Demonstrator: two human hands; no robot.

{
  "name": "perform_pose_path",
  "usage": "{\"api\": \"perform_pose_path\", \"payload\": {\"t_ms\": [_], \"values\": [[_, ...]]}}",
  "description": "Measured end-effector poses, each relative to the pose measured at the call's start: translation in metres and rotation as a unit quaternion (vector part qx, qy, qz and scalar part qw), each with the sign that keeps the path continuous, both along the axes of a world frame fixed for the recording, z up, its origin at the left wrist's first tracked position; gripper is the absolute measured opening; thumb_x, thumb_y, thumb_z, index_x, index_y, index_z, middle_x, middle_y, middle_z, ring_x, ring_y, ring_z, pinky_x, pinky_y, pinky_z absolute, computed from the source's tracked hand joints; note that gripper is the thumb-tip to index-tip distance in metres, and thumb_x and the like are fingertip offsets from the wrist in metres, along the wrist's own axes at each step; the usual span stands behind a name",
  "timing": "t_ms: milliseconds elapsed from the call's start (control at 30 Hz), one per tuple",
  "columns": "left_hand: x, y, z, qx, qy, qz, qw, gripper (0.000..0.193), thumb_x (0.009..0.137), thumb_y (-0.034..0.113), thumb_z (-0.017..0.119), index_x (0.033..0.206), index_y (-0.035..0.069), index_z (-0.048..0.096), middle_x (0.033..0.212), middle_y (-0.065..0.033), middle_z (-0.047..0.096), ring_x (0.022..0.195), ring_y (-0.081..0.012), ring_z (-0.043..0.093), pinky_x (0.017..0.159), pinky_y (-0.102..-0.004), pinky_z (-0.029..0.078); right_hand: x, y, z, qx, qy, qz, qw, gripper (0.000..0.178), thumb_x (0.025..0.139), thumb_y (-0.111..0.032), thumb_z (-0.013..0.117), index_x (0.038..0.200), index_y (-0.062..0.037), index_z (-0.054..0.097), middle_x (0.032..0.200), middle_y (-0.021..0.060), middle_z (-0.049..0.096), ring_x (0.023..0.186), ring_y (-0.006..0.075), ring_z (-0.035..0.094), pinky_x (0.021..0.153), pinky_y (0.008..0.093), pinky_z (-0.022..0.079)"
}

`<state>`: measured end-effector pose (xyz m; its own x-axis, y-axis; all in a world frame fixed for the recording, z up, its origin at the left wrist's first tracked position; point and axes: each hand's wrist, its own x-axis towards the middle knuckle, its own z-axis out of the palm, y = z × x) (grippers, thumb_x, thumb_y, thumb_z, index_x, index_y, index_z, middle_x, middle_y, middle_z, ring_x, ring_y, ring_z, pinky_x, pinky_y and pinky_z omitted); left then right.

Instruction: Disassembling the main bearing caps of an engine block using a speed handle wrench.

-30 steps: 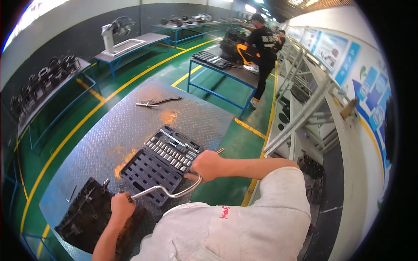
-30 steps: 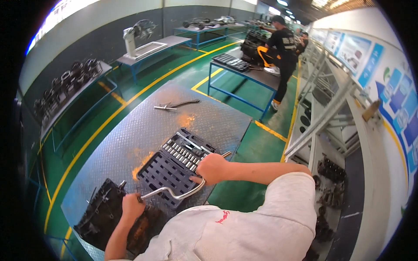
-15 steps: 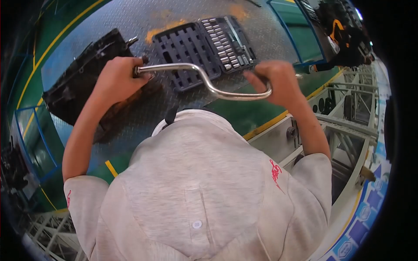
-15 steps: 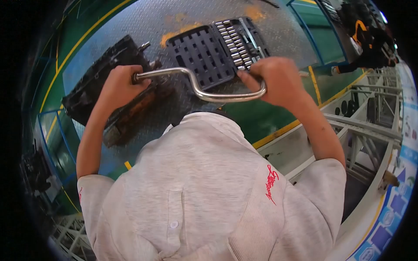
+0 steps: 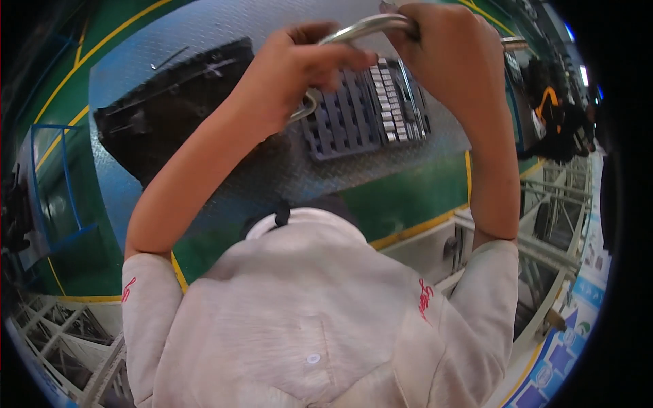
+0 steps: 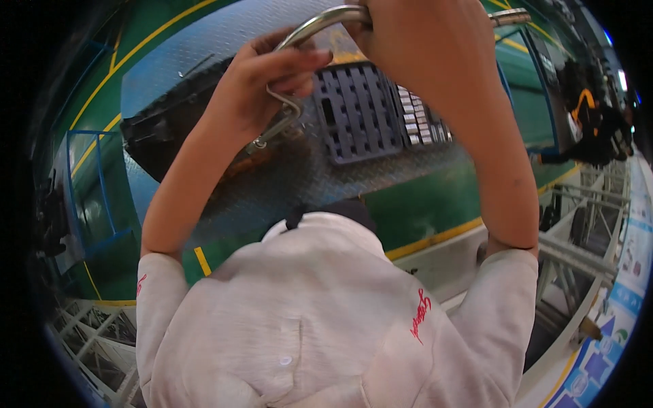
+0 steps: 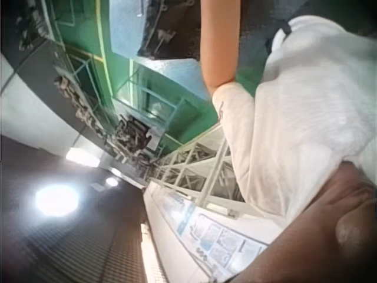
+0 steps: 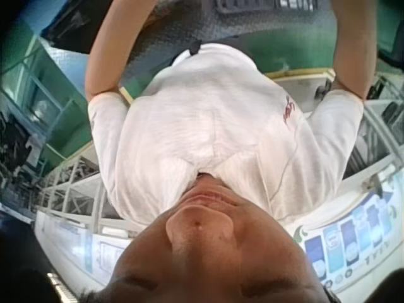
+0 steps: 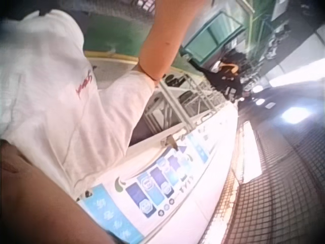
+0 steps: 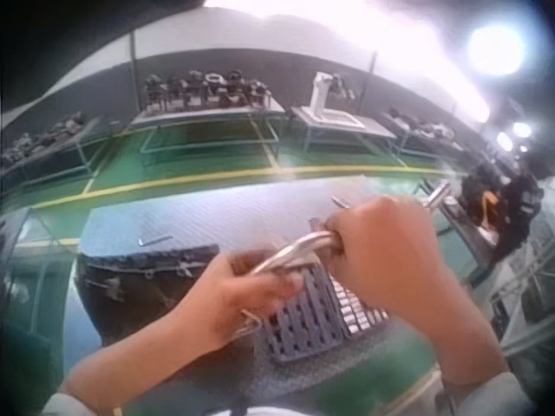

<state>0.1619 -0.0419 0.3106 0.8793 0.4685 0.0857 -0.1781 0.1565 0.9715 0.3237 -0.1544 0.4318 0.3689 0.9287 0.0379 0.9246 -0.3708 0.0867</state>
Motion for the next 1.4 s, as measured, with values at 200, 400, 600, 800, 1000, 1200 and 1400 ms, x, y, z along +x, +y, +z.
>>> {"api": "perform_pose_path", "payload": {"t_ms": [200, 400, 600, 800, 1000, 1200, 1400], "values": [[0.015, 0.118, 0.012, -0.250, -0.071, 0.061, 0.964, 0.049, 0.100, 0.053, 0.060, 0.075, 0.014, 0.045, 0.057, 0.0040, 0.031, 0.045, -0.0109, 0.030, 0.045, -0.0271, 0.024, 0.053, 0.115, -0.003, 0.426, -0.148, 0.301, 0.840, 0.061, 0.077, -0.031, 0.078, 0.128, -0.0063, 0.057, 0.124, 0.0179, 0.060, 0.125, 0.0407, 0.052, 0.107, 0.0514, 0.041], [0.028, 0.211, -0.012, -0.154, -0.127, 0.146, 0.969, 0.060, 0.106, 0.051, 0.052, 0.062, 0.016, 0.031, 0.054, 0.0046, 0.020, 0.046, -0.0084, 0.020, 0.047, -0.0279, 0.019, 0.112, 0.234, -0.038, 0.373, 0.783, 0.114, 0.485, 0.063, 0.099, -0.037, 0.062, 0.146, 0.0004, 0.043, 0.129, 0.0239, 0.059, 0.122, 0.0361, 0.058, 0.108, 0.0491, 0.046], [0.063, 0.279, -0.044, -0.155, -0.129, 0.200, 0.959, 0.053, 0.107, 0.049, 0.049, 0.069, 0.014, 0.039, 0.060, 0.0026, 0.030, 0.051, -0.0095, 0.029, 0.051, -0.0278, 0.025, 0.117, 0.431, -0.064, 0.229, 0.910, 0.069, 0.338, 0.049, 0.108, -0.046, 0.033, 0.068, -0.0178, 0.038, 0.054, -0.0042, 0.028, 0.044, 0.0114, 0.028, 0.044, 0.0297, 0.024], [0.084, 0.355, -0.053, -0.137, 0.010, 0.312, 0.940, 0.043, 0.104, 0.045, 0.052, 0.074, 0.015, 0.047, 0.056, 0.0041, 0.033, 0.044, -0.0102, 0.030, 0.045, -0.0269, 0.025, 0.110, 0.551, -0.107, 0.245, 0.872, 0.015, 0.423, 0.052, 0.107, -0.048, 0.031, 0.062, -0.0222, 0.029, 0.051, -0.0060, 0.018, 0.040, 0.0110, 0.016, 0.039, 0.0303, 0.011], [0.100, 0.384, -0.107, -0.175, 0.068, 0.303, 0.934, 0.042, 0.105, 0.047, 0.049, 0.075, 0.016, 0.048, 0.057, 0.0046, 0.037, 0.045, -0.0095, 0.033, 0.046, -0.0269, 0.028, 0.117, 0.616, -0.186, 0.170, 0.887, 0.014, 0.429, 0.051, 0.105, -0.047, 0.030, 0.060, -0.0237, 0.028, 0.051, -0.0064, 0.018, 0.040, 0.0112, 0.016, 0.039, 0.0302, 0.011], [0.105, 0.394, -0.138, -0.211, 0.111, 0.309, 0.921, 0.041, 0.104, 0.046, 0.052, 0.078, 0.015, 0.049, 0.058, 0.0051, 0.036, 0.046, -0.0096, 0.033, 0.046, -0.0270, 0.028, 0.118, 0.645, -0.246, 0.106, 0.916, -0.007, 0.386, 0.044, 0.101, -0.038, 0.033, 0.059, -0.0241, 0.028, 0.051, -0.0070, 0.019, 0.040, 0.0110, 0.016, 0.039, 0.0308, 0.011], [0.108, 0.395, -0.147, -0.219, 0.129, 0.317, 0.914, 0.038, 0.105, 0.044, 0.053, 0.082, 0.014, 0.049, 0.060, 0.0046, 0.039, 0.046, -0.0097, 0.034, 0.046, -0.0277, 0.029, 0.121, 0.659, -0.275, 0.082, 0.928, -0.034, 0.363, 0.044, 0.101, -0.039, 0.034, 0.060, -0.0237, 0.028, 0.051, -0.0074, 0.020, 0.039, 0.0113, 0.015, 0.039, 0.0306, 0.011]]}}
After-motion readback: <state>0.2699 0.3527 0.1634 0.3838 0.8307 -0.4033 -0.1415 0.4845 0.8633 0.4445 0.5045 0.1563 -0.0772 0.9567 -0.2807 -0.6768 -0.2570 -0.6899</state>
